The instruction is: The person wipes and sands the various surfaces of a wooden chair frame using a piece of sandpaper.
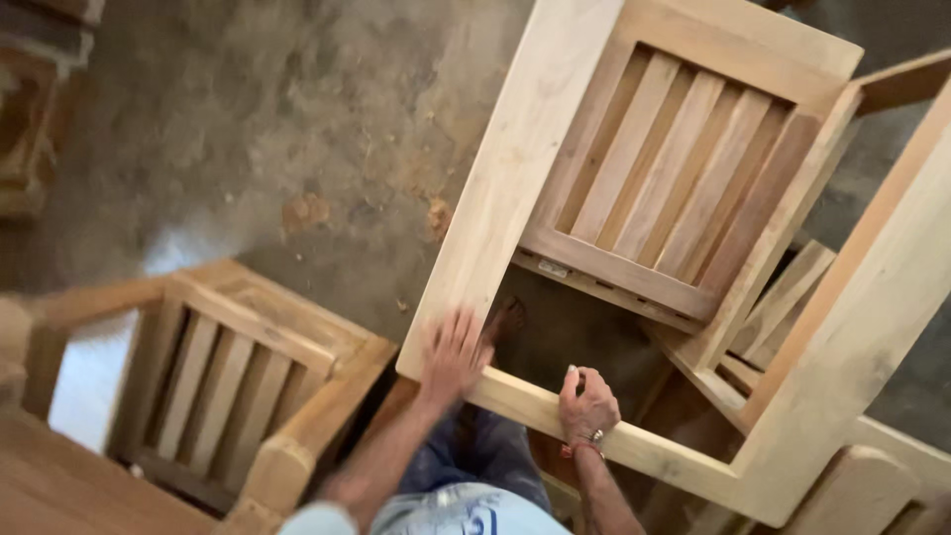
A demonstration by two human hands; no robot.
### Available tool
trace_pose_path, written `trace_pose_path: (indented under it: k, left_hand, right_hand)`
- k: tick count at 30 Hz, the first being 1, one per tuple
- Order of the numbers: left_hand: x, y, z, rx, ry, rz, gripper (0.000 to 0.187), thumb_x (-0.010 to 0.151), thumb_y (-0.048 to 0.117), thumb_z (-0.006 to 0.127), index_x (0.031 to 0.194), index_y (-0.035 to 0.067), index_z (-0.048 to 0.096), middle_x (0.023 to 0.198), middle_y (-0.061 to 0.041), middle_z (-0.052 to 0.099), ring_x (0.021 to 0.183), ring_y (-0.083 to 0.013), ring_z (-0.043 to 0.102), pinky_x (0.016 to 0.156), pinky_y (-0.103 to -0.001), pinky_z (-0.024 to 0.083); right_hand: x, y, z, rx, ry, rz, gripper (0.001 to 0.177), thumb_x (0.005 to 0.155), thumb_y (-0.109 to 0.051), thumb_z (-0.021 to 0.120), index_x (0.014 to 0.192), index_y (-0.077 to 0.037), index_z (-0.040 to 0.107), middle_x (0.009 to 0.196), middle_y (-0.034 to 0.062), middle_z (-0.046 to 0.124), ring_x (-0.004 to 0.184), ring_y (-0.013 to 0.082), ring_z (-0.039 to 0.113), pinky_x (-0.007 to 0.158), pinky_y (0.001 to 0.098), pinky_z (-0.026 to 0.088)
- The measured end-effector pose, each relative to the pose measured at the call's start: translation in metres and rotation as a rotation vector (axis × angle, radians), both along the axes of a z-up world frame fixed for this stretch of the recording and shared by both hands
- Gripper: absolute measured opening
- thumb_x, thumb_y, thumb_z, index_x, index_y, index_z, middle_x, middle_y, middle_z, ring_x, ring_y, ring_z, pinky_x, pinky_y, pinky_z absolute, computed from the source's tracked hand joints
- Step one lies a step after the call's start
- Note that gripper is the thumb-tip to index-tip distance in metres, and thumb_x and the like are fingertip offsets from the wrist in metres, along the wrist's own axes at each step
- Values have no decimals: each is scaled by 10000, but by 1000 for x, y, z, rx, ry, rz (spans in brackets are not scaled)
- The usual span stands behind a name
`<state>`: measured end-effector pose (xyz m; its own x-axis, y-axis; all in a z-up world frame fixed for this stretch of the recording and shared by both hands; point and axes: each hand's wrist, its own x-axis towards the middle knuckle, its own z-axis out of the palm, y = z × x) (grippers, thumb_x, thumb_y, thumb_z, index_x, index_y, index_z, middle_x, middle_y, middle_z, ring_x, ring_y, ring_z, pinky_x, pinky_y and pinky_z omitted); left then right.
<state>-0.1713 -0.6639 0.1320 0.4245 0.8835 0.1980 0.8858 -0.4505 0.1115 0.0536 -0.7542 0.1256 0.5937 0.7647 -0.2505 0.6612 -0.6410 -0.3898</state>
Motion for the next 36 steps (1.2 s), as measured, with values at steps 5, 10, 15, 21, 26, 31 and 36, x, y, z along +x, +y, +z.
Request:
trace_pose_path:
  k: [5,10,15,21,26,31,36]
  left_hand:
    - [31,71,-37,33,-121,-123,791,987,521,664,1564,37,424,1589,-172,445,1480,-334,409,1188,-641,253]
    - [142,250,-42,-56,-84,-41,731,970,519,550,1541,96,377,1619,-120,365,1490,-289,347,1147,-641,258]
    - [64,113,-33,-201,-131,-72,640,1058,386,574,1621,140,397,1668,-110,372,1523,-288,357,1215,-562,275]
    - [8,44,-41,-88,-44,-200,694,954,514,610,1545,177,472,1627,-105,403,1507,-323,347,1160,-734,185]
    - [137,299,-101,-226,-126,-46,659,1056,514,505,1582,134,385,1711,-101,236,1585,-304,210,1192,-647,209]
    - [145,290,-81,17,-105,-42,764,984,490,600,1610,140,338,1691,-121,241,1564,-289,212,1210,-686,143]
    - [14,65,-19,-48,-135,-128,695,958,460,662,1489,43,495,1577,-192,468,1476,-368,418,1191,-662,200]
  right_hand:
    - [-2,-6,-1,-35,-55,-5,156,911,-319,692,912,-172,744,878,57,753,806,316,706,731,452,552]
    - [-7,-15,1,-16,-24,-1,155,930,-316,687,911,-172,741,859,58,751,806,317,705,745,455,553]
    - [-2,-9,-6,-52,-68,7,154,910,-335,701,917,-187,747,848,50,747,784,316,698,725,453,554]
    - [1,-8,-3,-22,-49,1,153,893,-321,701,901,-173,738,824,18,744,767,285,698,719,443,548]
    - [-3,-11,-8,-36,-34,-15,146,903,-315,698,897,-175,737,808,18,739,778,279,700,739,436,545]
    - [-3,-14,-9,-11,-59,-2,150,904,-323,702,897,-176,732,839,21,742,786,280,698,731,438,543]
    - [-2,-3,-8,5,-75,-13,141,874,-319,711,893,-181,734,825,21,739,771,275,693,724,432,541]
